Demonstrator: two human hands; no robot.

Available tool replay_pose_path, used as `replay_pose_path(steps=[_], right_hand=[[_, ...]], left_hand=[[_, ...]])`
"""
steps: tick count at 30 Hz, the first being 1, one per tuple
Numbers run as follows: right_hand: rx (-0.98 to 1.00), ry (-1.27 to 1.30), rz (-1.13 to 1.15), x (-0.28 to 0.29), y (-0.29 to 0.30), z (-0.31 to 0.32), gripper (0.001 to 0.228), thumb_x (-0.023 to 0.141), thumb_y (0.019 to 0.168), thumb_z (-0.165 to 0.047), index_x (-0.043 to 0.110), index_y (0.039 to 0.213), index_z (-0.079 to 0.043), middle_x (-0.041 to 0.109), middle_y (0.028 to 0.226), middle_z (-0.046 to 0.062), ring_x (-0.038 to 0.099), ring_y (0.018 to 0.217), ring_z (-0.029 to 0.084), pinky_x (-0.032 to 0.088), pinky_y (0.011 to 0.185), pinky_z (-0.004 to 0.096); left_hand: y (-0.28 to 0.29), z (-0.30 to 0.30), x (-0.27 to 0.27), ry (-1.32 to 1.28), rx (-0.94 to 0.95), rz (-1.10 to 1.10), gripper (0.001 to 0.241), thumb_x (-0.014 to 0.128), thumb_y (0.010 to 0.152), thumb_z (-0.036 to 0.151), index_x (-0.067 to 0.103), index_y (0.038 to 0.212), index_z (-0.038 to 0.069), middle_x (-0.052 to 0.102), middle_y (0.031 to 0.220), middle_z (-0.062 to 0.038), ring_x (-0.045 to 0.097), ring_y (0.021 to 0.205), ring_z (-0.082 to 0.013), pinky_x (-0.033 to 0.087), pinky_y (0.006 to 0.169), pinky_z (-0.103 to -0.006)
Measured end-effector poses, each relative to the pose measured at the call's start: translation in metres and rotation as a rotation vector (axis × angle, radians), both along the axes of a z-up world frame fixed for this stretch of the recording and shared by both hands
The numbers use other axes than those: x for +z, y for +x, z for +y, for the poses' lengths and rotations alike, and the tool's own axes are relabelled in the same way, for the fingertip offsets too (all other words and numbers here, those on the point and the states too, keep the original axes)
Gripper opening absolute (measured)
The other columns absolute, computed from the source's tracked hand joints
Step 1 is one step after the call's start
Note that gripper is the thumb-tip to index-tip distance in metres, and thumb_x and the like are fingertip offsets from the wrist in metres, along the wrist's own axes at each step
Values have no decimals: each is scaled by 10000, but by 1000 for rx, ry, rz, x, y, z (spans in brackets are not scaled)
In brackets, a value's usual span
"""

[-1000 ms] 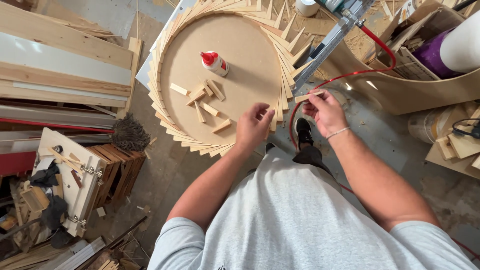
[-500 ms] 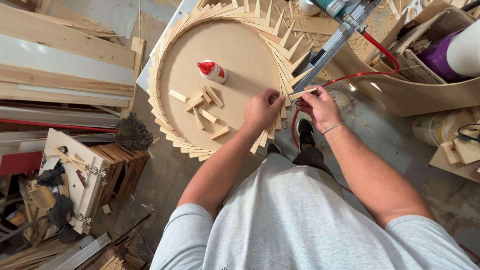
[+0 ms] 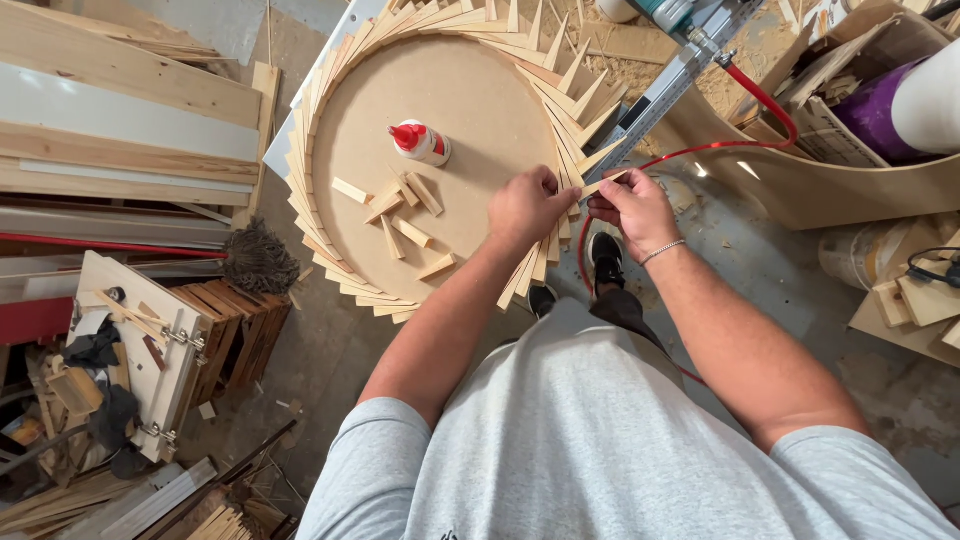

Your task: Assembling a decorative wooden object by gluing and nailing small wooden blocks to a circular base

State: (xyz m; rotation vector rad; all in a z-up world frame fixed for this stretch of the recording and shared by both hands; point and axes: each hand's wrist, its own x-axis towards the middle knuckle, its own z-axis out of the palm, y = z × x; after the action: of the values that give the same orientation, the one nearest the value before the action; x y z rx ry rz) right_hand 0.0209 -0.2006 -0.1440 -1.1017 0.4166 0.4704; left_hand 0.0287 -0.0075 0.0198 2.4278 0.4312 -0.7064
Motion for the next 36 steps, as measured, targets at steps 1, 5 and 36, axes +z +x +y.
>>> replay_pose_path(steps=[1, 5, 36], right_hand=[[1, -1, 1, 3, 0, 0, 204, 708, 992, -126, 616, 1171, -94, 746, 944, 138, 779, 820, 251, 684, 746, 393], [20, -33, -12, 7, 0, 1, 223, 725, 989, -156, 619, 1175, -94, 744, 933, 121, 764, 786, 208, 671, 698, 337], [-9, 188, 331, 45, -37, 27, 954, 183, 945, -799, 618, 1362, -60, 615, 1304, 89, 502, 1358, 300, 196, 1219, 569]], left_hand=[[1, 0, -1, -1, 1, 1, 489, 668, 773, 653, 717, 991, 218, 776, 964, -14, 726, 1057, -329, 568, 924, -481], [4, 0, 3, -2, 0, 9, 432, 686, 759, 631, 693, 918, 229, 756, 918, -37, 731, 1022, -329, 581, 883, -452], [10, 0, -3, 16, -35, 11, 403, 703, 767, 604, 629, 810, 210, 719, 812, -85, 747, 927, -320, 585, 782, -420]])
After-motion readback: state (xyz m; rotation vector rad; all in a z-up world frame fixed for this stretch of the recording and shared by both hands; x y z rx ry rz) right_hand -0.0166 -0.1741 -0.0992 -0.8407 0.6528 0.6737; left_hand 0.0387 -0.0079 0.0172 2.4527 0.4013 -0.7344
